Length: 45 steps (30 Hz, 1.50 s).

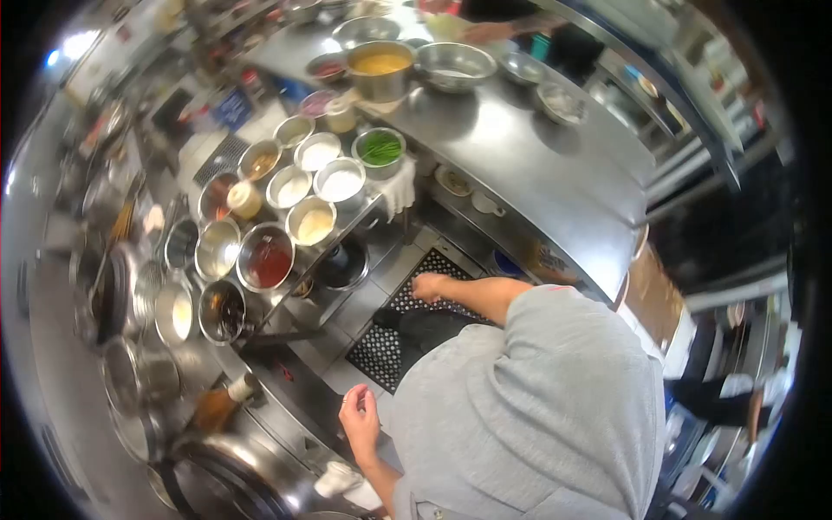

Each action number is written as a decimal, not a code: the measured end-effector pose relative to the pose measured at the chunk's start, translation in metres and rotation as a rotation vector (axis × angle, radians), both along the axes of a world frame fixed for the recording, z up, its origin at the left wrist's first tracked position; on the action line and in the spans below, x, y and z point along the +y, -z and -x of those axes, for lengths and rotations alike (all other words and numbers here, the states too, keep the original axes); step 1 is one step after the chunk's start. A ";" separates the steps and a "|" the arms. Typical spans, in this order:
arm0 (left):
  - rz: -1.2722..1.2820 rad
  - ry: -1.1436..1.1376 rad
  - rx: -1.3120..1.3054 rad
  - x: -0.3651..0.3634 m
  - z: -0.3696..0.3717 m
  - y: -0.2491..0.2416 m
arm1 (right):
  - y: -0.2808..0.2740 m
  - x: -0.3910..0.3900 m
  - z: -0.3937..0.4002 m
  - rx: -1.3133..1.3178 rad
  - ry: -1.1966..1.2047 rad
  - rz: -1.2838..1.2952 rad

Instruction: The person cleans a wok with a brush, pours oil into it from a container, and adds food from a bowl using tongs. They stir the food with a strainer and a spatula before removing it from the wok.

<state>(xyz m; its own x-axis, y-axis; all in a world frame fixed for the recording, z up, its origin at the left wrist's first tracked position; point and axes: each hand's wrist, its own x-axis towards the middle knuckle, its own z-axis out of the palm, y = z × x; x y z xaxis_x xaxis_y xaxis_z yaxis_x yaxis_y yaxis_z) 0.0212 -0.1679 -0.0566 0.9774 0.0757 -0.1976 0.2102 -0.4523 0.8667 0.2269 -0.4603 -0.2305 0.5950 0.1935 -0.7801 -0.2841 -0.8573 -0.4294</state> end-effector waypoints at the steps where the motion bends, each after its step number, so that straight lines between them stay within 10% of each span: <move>1: -0.010 0.057 0.013 -0.007 -0.010 -0.006 | -0.005 -0.030 0.004 0.003 0.127 -0.067; 11: -0.123 0.295 -0.085 -0.100 -0.103 -0.034 | -0.129 -0.217 -0.018 -0.362 0.907 -0.874; 21: -0.022 0.419 -0.077 -0.260 -0.147 -0.023 | -0.133 -0.469 -0.127 -0.853 2.073 -1.256; 27: -0.092 0.337 -0.115 -0.250 -0.142 -0.019 | -0.055 -0.547 -0.137 -1.151 1.666 -0.821; 33: -0.065 0.160 -0.113 -0.214 -0.106 -0.012 | -0.120 -0.458 -0.076 -1.133 1.183 -0.255; 45: 0.788 -0.713 -0.296 -0.072 0.051 -0.039 | -0.196 0.046 0.015 -0.005 -0.156 -1.007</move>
<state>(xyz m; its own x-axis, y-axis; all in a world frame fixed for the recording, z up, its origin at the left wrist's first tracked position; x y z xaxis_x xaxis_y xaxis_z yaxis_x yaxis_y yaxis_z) -0.0301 -0.2396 -0.0181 0.7760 0.5968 -0.2039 -0.0599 0.3916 0.9182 0.2121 -0.4146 -0.0344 0.5101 0.8343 -0.2093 -0.1965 -0.1239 -0.9727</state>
